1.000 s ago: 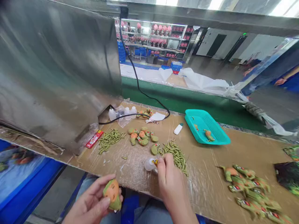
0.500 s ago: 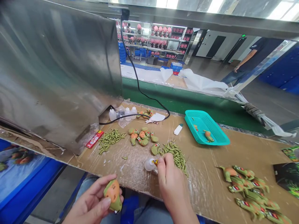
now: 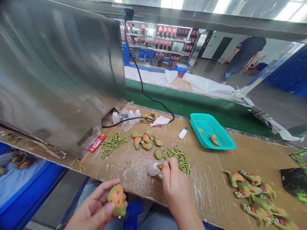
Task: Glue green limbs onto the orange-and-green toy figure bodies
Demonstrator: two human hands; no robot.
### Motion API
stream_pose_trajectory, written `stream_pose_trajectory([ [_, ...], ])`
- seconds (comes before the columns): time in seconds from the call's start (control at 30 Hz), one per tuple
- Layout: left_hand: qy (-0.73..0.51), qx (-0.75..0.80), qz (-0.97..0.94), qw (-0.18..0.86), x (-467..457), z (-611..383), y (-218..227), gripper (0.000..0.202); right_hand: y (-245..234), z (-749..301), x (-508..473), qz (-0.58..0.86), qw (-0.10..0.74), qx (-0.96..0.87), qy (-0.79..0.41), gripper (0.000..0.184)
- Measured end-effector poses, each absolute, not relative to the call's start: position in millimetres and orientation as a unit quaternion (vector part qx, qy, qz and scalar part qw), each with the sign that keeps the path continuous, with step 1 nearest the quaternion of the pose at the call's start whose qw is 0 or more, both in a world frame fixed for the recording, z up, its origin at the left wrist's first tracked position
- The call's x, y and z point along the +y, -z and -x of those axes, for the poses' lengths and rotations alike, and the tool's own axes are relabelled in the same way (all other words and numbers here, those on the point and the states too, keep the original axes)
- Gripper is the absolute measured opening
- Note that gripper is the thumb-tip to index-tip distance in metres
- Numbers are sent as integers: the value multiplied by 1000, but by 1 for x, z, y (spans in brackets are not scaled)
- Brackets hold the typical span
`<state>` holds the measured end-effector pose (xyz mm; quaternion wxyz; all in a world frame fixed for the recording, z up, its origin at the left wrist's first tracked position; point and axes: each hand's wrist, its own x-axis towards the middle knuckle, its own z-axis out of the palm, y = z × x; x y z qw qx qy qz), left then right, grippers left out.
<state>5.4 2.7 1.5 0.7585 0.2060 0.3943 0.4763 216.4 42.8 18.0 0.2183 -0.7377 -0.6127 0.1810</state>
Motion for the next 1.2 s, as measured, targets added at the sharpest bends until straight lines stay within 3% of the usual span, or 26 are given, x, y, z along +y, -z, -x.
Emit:
stream_pose_trajectory([
  [0.63,-480,392,-206,757,2,-3,-1,35,-20,-218,40,747,213,-613,-144,34],
  [0.9,-481,395,-198,757,2,1,-2,34,21,-318,60,824,197,-525,-73,39],
  [1.07,-488,396,-193,754,1,-2,-2,33,30,-325,55,815,277,-509,-8,53],
  [1.2,-489,390,-197,754,2,-4,-1,32,31,-265,40,728,347,-581,-112,38],
])
